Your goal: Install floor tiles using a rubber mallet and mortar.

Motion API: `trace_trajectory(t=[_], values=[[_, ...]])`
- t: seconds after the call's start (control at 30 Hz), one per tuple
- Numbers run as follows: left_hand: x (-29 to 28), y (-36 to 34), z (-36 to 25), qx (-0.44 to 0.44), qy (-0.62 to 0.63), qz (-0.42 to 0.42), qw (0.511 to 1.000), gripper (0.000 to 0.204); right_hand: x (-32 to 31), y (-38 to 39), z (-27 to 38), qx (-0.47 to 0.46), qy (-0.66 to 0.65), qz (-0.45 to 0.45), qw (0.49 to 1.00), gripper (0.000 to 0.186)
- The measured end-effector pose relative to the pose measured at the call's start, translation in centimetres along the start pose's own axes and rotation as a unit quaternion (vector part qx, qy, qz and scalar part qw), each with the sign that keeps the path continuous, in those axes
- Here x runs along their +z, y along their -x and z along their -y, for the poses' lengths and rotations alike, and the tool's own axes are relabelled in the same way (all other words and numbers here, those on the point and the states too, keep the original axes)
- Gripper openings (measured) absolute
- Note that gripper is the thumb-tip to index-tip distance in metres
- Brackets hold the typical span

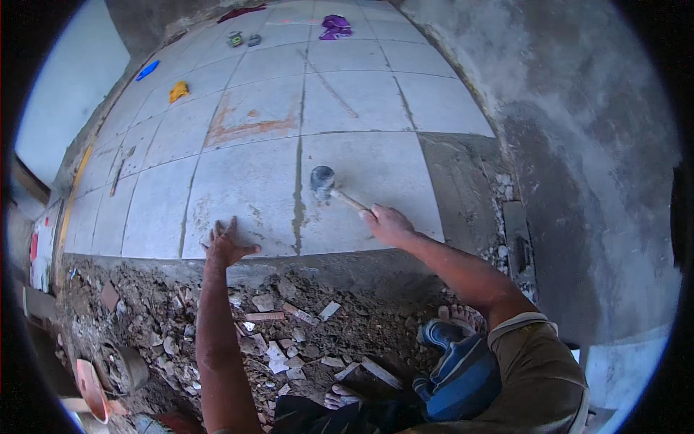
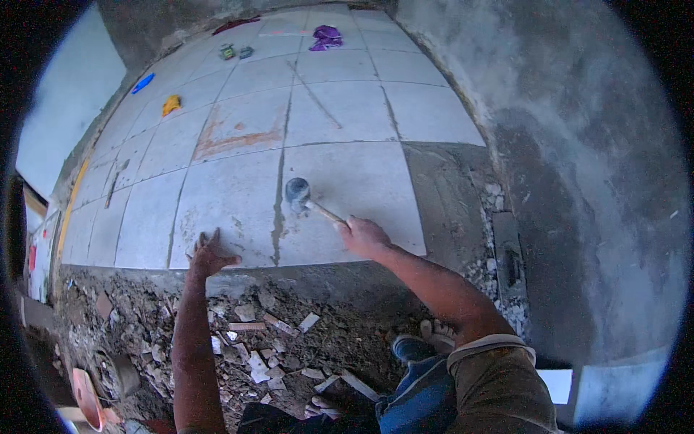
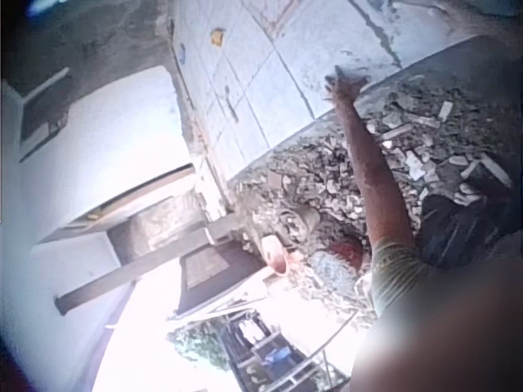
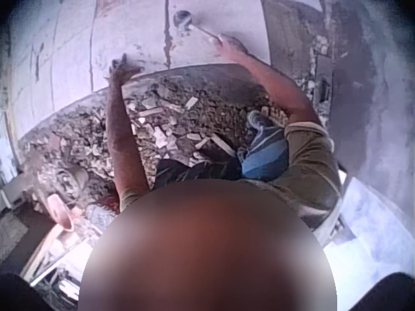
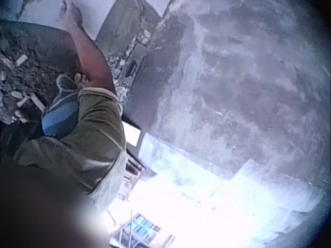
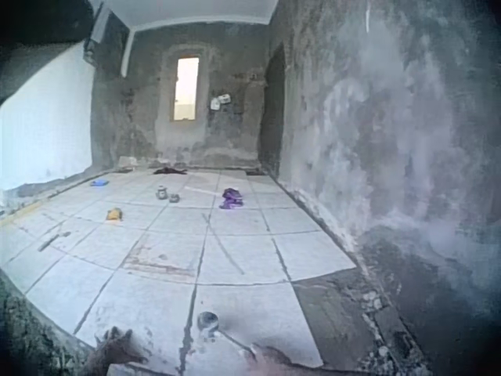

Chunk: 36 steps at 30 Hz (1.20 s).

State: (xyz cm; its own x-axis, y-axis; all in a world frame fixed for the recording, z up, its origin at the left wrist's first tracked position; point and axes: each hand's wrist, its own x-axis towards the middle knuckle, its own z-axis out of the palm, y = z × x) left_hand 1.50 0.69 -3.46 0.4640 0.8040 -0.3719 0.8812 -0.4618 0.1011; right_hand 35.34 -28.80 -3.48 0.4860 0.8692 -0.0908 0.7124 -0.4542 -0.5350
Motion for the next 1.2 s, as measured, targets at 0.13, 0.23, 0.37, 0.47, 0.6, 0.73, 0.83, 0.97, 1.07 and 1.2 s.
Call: trace_trajectory(t=[0.13, 0.23, 0.37, 0.47, 0.6, 0.73, 0.83, 0.97, 1.07, 1.2], values=[[2.9, -4.1, 5.9, 0.031, 0.04, -0.05, 0.997, 0.125, -1.5, 3.0, -2.6, 0.026, 0.001, -0.027, 0.999, 0.053], [0.6, -2.4, 0.4, 0.0, 0.053, -0.031, 0.998, 0.117, -3.6, 6.3, -4.9, 0.052, 0.019, -0.123, 0.991, 0.05], [0.1, 0.0, -4.0, -0.019, 0.005, -0.116, 0.993, 0.11, -7.0, 7.8, -2.6, 0.051, -0.008, -0.142, 0.989, 0.047], [0.4, 0.7, -7.8, 0.018, -0.01, -0.08, 0.997, 0.105, -8.5, 8.9, -1.5, 0.074, -0.086, -0.143, 0.983, 0.044], [0.4, 0.7, -8.4, -0.009, 0.031, -0.107, 0.994, 0.102, -5.3, 11.4, -4.4, 0.143, 0.038, -0.145, 0.978, 0.04], [-1.1, 0.5, -8.3, -0.005, 0.043, -0.059, 0.997, 0.1, -4.8, 10.2, -4.8, 0.11, -0.02, -0.224, 0.968, 0.04], [-1.9, -0.3, -8.6, -0.027, 0.027, -0.047, 0.998, 0.101, -4.7, 7.1, -3.8, 0.132, -0.139, -0.218, 0.957, 0.04], [-1.0, -1.9, -14.7, 0.012, -0.027, -0.071, 0.997, 0.102, -2.5, 2.0, -8.2, 0.114, -0.057, -0.24, 0.962, 0.039], [-1.0, -6.2, -18.5, 0.095, -0.019, -0.111, 0.989, 0.106, -2.2, -4.6, -8.3, 0.164, -0.141, -0.13, 0.968, 0.041], [-2.2, -12.0, -27.1, 0.153, 0.03, -0.12, 0.98, 0.108, -5.5, -14.4, -6.8, 0.051, -0.35, -0.279, 0.893, 0.034]])
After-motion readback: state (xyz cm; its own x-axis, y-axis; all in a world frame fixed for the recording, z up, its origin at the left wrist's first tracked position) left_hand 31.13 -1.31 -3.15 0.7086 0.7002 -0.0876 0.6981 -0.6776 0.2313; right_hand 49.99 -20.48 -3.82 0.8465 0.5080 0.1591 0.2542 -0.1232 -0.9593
